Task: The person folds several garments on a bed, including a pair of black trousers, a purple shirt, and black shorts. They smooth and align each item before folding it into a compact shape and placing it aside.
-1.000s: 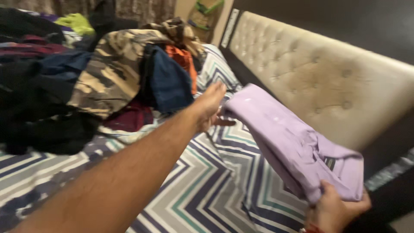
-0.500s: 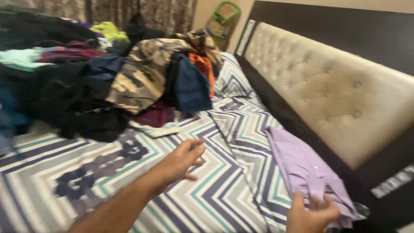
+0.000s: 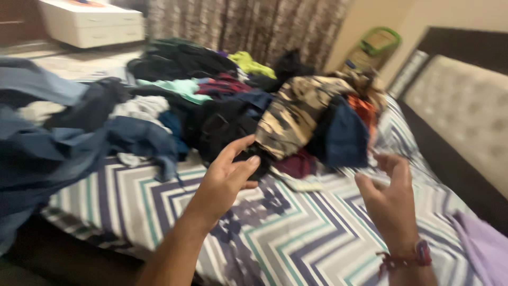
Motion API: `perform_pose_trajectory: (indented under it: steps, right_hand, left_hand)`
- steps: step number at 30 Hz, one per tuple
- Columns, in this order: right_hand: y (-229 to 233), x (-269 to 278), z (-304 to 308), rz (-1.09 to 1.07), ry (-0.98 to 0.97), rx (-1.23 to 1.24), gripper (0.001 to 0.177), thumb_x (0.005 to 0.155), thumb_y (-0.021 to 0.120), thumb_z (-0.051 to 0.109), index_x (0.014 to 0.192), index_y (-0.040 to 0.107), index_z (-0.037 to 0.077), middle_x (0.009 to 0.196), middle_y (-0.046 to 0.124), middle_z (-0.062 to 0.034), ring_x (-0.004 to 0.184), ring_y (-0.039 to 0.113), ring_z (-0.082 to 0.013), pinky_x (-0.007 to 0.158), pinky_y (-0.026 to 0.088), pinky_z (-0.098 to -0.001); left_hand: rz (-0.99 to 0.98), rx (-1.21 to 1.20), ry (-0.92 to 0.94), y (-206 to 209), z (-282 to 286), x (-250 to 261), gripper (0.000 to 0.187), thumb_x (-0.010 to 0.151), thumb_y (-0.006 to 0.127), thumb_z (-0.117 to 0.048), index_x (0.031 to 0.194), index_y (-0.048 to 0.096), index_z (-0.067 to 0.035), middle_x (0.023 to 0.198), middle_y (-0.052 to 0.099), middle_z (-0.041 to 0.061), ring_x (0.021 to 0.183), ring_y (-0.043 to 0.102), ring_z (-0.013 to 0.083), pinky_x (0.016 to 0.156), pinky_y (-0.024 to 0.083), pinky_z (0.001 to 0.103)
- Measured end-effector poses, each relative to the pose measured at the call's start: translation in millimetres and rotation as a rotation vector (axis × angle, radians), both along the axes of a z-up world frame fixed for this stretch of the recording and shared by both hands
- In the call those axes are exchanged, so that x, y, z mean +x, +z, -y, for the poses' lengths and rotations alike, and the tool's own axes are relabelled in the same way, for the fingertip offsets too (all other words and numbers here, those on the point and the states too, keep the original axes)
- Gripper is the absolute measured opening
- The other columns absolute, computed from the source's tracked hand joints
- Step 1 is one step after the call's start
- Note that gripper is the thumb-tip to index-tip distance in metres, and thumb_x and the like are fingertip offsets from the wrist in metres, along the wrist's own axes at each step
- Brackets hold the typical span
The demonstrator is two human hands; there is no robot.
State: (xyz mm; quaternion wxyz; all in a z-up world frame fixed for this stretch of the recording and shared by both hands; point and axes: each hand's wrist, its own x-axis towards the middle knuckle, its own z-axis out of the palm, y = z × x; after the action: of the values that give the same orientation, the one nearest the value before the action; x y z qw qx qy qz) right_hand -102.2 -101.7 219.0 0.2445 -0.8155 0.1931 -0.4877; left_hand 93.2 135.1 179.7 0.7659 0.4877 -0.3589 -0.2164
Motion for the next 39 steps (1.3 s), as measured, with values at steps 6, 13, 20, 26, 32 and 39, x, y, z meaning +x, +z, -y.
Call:
perform_pose_trajectory:
  steps: [6,13,20,26,32,39]
  right_hand:
    - [-70,95,56,-0.191,0.203,-0.005,0.032,0.080,0.074,0.009,0.110,0.066,0.002,0.127,0.056,-0.0104,0.106,0.066,-0.0218,0.085,0.061,-0.0356]
    - [-285,176,122,-0.497,0.135,0.375,0.024,0.081,0.086,0.009,0.101,0.077,0.001,0.091,0.080,-0.0177,0.091,0.073,-0.0218,0.086,0.056,-0.0329]
    - [-359,180,145,-0.079,0.184,0.398,0.023,0.079,0.082,0.008,0.097,0.072,-0.001,0.084,0.077,-0.0157,0.077,0.073,-0.0173,0.077,0.059,-0.0331]
    - [-296,199,117,-0.420,-0.072,0.241,0.026,0.081,0.083,0.017,0.097,0.075,-0.002,0.090,0.078,-0.0178,0.088,0.074,-0.0245,0.083,0.056,-0.0365]
    - [-189,292,60,-0.153,0.266,-0.084,0.037,0.088,0.071,0.013,0.121,0.062,-0.001,0.112,0.070,-0.0201,0.094,0.070,-0.0262,0.083,0.056,-0.0377]
    - [-201,335,46,-0.586,0.125,-0.074,0.051,0.089,0.069,0.033,0.134,0.055,0.012,0.122,0.068,-0.0214,0.106,0.068,-0.0413,0.088,0.054,-0.0472]
  left_hand:
    - [-0.170,0.083,0.415,-54,-44,74,0.057,0.090,0.065,-0.026,0.146,0.055,-0.016,0.104,0.074,0.013,0.089,0.068,0.0139,0.079,0.061,0.031]
    - [-0.220,0.093,0.590,-102,-71,116,0.051,0.092,0.065,-0.019,0.142,0.060,-0.014,0.092,0.073,0.010,0.078,0.063,0.0129,0.073,0.057,0.028]
    - [-0.052,-0.031,0.653,-110,-75,133,0.042,0.096,0.060,-0.018,0.137,0.062,-0.007,0.134,0.060,0.013,0.090,0.071,0.0126,0.076,0.062,0.029]
    - [0.012,-0.012,0.660,-105,-74,129,0.042,0.095,0.061,-0.019,0.135,0.062,-0.006,0.155,0.052,0.015,0.094,0.072,0.0137,0.077,0.060,0.027]
    - [-0.057,0.167,0.597,-96,-74,118,0.046,0.099,0.063,-0.021,0.143,0.063,-0.011,0.129,0.069,0.024,0.088,0.071,0.0174,0.078,0.055,0.026]
    - [0.001,0.095,0.457,-96,-72,120,0.048,0.093,0.063,-0.017,0.139,0.056,-0.011,0.131,0.068,0.008,0.094,0.065,0.0110,0.078,0.057,0.026]
